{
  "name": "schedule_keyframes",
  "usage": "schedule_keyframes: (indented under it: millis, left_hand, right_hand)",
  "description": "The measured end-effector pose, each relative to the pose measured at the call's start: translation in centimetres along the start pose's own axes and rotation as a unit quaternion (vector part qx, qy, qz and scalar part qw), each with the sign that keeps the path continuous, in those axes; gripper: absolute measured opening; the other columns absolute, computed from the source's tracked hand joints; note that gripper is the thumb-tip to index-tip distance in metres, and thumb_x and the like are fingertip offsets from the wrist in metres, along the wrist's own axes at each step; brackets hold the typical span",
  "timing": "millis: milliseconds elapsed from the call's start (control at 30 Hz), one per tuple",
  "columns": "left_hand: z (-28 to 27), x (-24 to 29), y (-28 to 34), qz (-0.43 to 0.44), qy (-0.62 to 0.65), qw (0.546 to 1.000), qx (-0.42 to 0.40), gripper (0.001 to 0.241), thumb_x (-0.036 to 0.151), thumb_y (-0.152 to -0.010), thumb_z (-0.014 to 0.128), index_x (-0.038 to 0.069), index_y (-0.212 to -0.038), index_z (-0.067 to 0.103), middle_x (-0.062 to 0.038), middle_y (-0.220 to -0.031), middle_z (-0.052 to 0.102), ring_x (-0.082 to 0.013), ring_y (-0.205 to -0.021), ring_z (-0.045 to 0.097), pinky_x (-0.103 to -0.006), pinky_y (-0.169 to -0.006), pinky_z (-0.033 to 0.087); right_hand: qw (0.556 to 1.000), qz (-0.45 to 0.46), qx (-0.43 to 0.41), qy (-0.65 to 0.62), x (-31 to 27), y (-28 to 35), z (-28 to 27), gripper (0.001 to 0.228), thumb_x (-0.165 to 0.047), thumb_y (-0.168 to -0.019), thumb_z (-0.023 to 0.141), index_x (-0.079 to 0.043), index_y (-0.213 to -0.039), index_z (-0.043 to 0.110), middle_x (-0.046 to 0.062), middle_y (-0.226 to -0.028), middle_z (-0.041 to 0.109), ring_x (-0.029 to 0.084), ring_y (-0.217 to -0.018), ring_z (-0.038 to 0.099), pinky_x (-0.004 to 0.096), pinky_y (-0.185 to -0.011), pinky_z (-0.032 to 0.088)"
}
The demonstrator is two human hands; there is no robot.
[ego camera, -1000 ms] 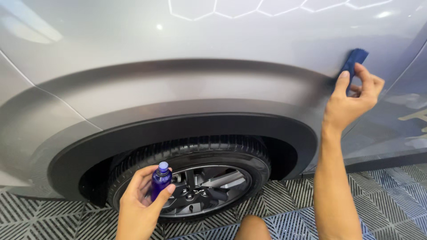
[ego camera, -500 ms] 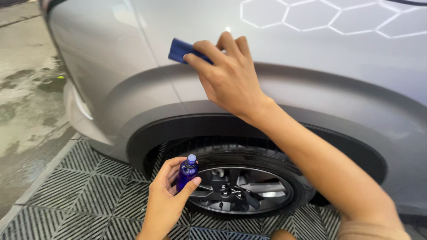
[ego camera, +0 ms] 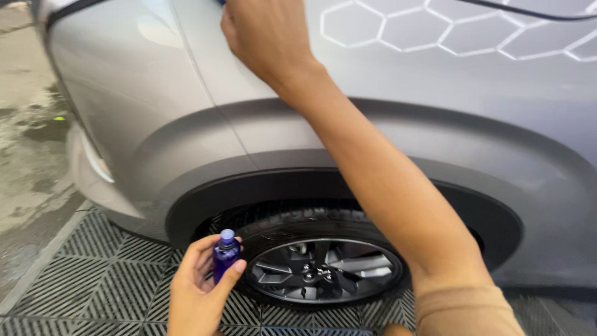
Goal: The person wipes the lower side panels and wheel arch of a silver car with a gray cloth, then applies liquid from a small blue bottle onto a blue sponge and scrubs the front bumper and wheel arch area.
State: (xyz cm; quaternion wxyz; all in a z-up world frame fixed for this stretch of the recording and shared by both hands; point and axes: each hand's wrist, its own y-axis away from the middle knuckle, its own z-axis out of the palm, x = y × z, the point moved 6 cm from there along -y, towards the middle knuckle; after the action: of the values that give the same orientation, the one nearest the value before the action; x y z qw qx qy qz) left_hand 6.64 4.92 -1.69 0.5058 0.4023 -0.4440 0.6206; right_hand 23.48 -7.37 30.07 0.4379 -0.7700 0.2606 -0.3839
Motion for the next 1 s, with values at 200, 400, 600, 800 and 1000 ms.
schedule_keyframes:
  millis: [200,400,600,800,1000]
  left_hand:
    - [2.0,-1.2,-1.1,0.011,-0.027,0.998,-0.051,0.051,-0.004,-0.079,0.074,0.001,-0.126,0.057,-0.016,-0.123,0.072,-0.0216,-0.119,0.067,-0.0355,-0.1,0.054]
    - [4.9,-1.5,-1.6,-0.011,-0.022,0.996,-0.082,0.051,-0.004,-0.078,0.074,0.001,-0.126,0.057,-0.015,-0.123,0.072,-0.0212,-0.118,0.067,-0.0358,-0.098,0.056]
    - [6.0,-1.9,-1.2,-0.02,-0.034,0.995,-0.094,0.05,-0.004,-0.078,0.075,0.001,-0.125,0.057,-0.015,-0.122,0.072,-0.0207,-0.119,0.067,-0.0354,-0.099,0.056]
    - [5.0,-2.8,0.1,-0.005,-0.019,0.996,-0.083,0.052,-0.005,-0.079,0.073,0.0,-0.127,0.055,-0.018,-0.125,0.071,-0.0223,-0.12,0.067,-0.0371,-0.1,0.054]
    - [5.4,-3.1,0.4,-0.005,-0.015,0.998,-0.066,0.053,-0.009,-0.077,0.072,-0.002,-0.126,0.054,-0.02,-0.125,0.07,-0.0249,-0.119,0.068,-0.0388,-0.101,0.055]
  right_hand:
    - [0.99,0.138,0.012,-0.008,11.2,10.9,-17.0,0.007,-0.007,-0.107,0.07,-0.002,-0.111,0.069,0.01,-0.089,0.068,0.019,-0.074,0.066,0.032,-0.063,0.056]
    - [0.951,0.235,0.102,0.176,21.5,22.1,-36.5,0.014,-0.005,-0.102,0.07,0.002,-0.112,0.064,0.012,-0.095,0.063,0.02,-0.082,0.063,0.031,-0.068,0.051]
    - [0.899,0.396,0.123,0.14,24.6,23.8,-32.1,0.024,-0.016,-0.104,0.077,0.0,-0.108,0.06,0.008,-0.083,0.057,0.016,-0.07,0.056,0.031,-0.065,0.045]
    - [0.985,0.131,0.113,-0.015,6.6,8.2,-5.3,0.01,-0.011,-0.091,0.068,-0.004,-0.084,0.068,0.011,-0.06,0.062,0.026,-0.049,0.056,0.04,-0.05,0.044]
    - [0.997,0.018,-0.006,0.073,-6.6,5.8,-0.5,0.022,-0.01,-0.081,0.072,-0.009,-0.103,0.07,0.009,-0.124,0.065,0.03,-0.113,0.061,0.042,-0.087,0.05]
